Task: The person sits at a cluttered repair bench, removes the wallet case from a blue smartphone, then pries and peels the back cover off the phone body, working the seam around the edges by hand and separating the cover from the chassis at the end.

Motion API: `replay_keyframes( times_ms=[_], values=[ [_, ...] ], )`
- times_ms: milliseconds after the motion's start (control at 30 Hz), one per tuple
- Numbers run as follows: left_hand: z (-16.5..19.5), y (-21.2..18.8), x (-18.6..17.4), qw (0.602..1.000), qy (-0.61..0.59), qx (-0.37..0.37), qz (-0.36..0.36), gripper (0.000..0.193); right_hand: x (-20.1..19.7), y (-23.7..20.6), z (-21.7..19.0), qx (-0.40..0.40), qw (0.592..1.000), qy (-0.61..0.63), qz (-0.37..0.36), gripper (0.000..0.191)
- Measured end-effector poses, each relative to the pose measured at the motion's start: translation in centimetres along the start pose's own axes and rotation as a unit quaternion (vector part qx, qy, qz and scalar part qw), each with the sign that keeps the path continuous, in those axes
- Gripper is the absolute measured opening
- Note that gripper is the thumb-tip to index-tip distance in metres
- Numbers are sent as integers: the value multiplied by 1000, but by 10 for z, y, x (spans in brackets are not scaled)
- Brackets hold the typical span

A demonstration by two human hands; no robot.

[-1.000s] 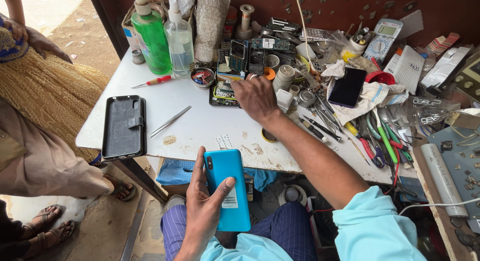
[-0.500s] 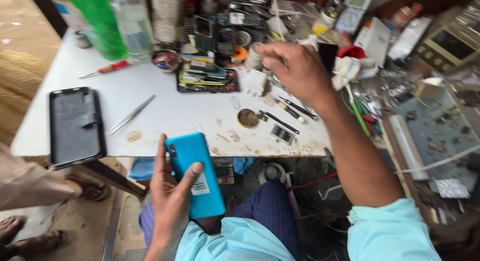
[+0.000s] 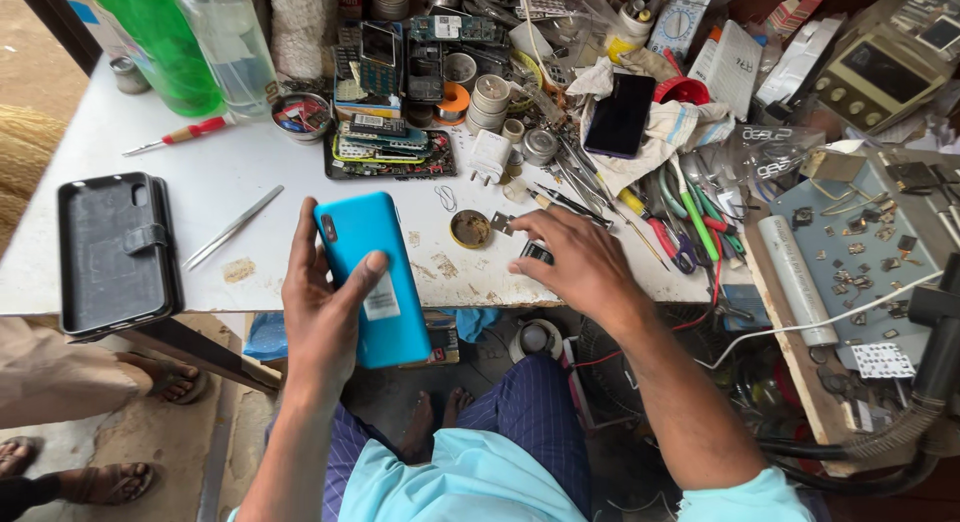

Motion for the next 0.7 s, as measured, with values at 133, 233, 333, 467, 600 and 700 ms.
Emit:
replay_keyframes(
  times_ms=[133,233,333,467,600,700],
  values=[
    [-10,28,-3,999,-42,-4,-9,94,-7,-10,3,-9,998,-67,-3,46],
    [-18,46,-4,998,-68,-7,-1,96,-3,-8,8,23,998,-48,-31,35],
    [-24,56,-5,996,-86,-15,-1,96,-1,-3,5,-23,989,-143,12,26],
    [-25,66,-4,996,-88,-2,-7,96,3,21,2,-46,984,-161,67,25],
    [-25,66,-4,996,-92,3,-8,97,20,72,-25,-185,963,16,196,20],
    [-23,64,-4,996,-91,13,-7,98,55,118,-49,-206,948,94,221,19]
  ],
)
Point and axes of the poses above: each hand's wrist, its own y-axis towards the middle knuckle, its own x-axis out of the palm, z = x × y, the point moved 5 cm from there along y, towards the middle knuckle, and after that the axes turned 15 degrees about z, right-handed, at the moved point
